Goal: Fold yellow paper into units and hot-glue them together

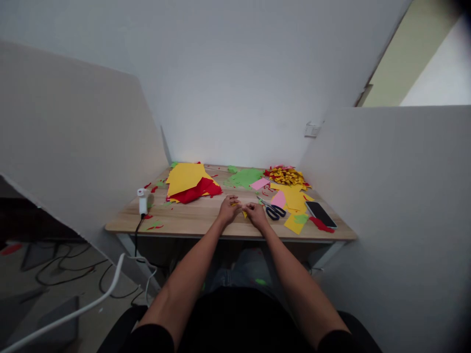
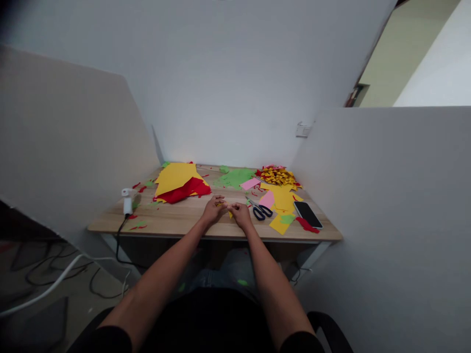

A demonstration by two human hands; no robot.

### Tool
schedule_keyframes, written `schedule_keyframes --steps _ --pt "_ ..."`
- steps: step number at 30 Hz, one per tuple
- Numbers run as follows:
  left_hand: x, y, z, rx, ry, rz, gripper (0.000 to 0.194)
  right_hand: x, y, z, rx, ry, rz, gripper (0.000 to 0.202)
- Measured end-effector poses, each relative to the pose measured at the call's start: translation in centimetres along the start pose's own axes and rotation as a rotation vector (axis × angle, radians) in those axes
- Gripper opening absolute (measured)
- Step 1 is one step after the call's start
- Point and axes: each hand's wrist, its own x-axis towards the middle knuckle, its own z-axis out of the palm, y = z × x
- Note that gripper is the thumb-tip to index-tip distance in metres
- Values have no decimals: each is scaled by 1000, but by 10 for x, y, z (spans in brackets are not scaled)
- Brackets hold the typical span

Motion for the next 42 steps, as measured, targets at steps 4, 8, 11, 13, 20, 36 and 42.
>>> schedule_keyframes --steps 4,8,11,13,20,36,42 --pt "1 0 -2 9 26 -14 31 -1 -3 3 -26 7 23 30" --pt "1 1 -4 26 33 -27 32 -3 -9 2 -37 12 9 30" --pt "1 2 -5 32 21 -38 32 -5 -13 1 -37 13 -8 30" --pt "0 2 -7 32 -7 -44 33 -5 -14 1 -35 13 -22 29" --pt "0 1 -8 77 -137 -6 31 -6 -14 0 -41 3 -63 28" --pt "0 -1 -1 309 -171 113 30 -5 -9 -2 -54 59 8 29" --pt "3 -5 -2 279 -132 85 29 -6 -11 -1 -49 61 20 29"
